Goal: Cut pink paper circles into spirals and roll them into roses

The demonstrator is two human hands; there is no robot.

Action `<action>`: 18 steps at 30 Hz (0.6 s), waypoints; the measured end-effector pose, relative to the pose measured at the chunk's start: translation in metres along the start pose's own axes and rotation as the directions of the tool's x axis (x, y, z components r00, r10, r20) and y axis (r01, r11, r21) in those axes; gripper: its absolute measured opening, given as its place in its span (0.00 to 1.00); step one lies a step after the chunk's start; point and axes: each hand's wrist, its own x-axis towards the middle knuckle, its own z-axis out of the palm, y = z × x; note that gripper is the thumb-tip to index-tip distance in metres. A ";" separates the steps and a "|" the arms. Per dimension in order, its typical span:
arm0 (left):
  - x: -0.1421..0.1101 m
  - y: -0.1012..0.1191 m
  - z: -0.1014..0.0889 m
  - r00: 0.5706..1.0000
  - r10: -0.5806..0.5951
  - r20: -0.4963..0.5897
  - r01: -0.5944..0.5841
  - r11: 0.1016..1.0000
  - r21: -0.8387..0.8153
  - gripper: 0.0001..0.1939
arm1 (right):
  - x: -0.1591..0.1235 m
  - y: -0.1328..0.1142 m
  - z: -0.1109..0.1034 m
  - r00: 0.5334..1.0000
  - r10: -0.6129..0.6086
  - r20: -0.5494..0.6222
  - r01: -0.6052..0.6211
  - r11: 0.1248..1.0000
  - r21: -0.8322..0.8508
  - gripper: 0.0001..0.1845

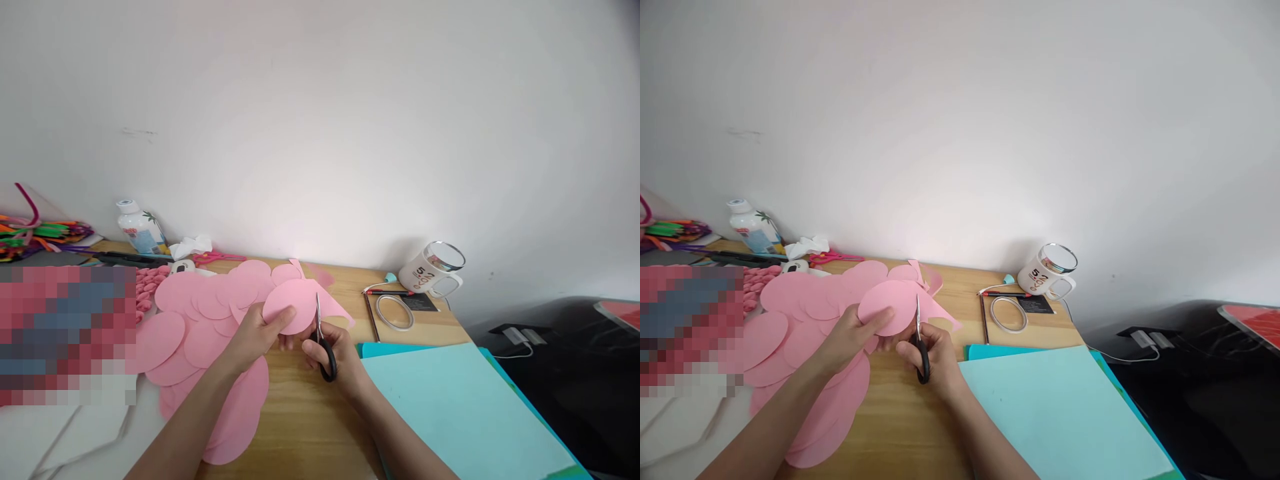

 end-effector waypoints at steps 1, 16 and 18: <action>0.000 0.001 0.001 1.000 0.009 0.017 -0.009 1.000 -0.025 0.16 | 0.000 -0.001 0.001 1.000 -0.002 -0.001 0.002 1.000 -0.002 0.21; -0.002 0.004 0.004 0.998 -0.062 -0.003 0.062 0.994 0.090 0.10 | 0.002 -0.002 -0.001 0.998 -0.055 -0.015 0.053 0.989 -0.140 0.21; -0.003 0.005 0.004 0.997 -0.075 -0.002 0.075 0.995 0.066 0.09 | 0.002 -0.002 -0.001 0.999 -0.048 -0.022 0.044 0.987 -0.151 0.21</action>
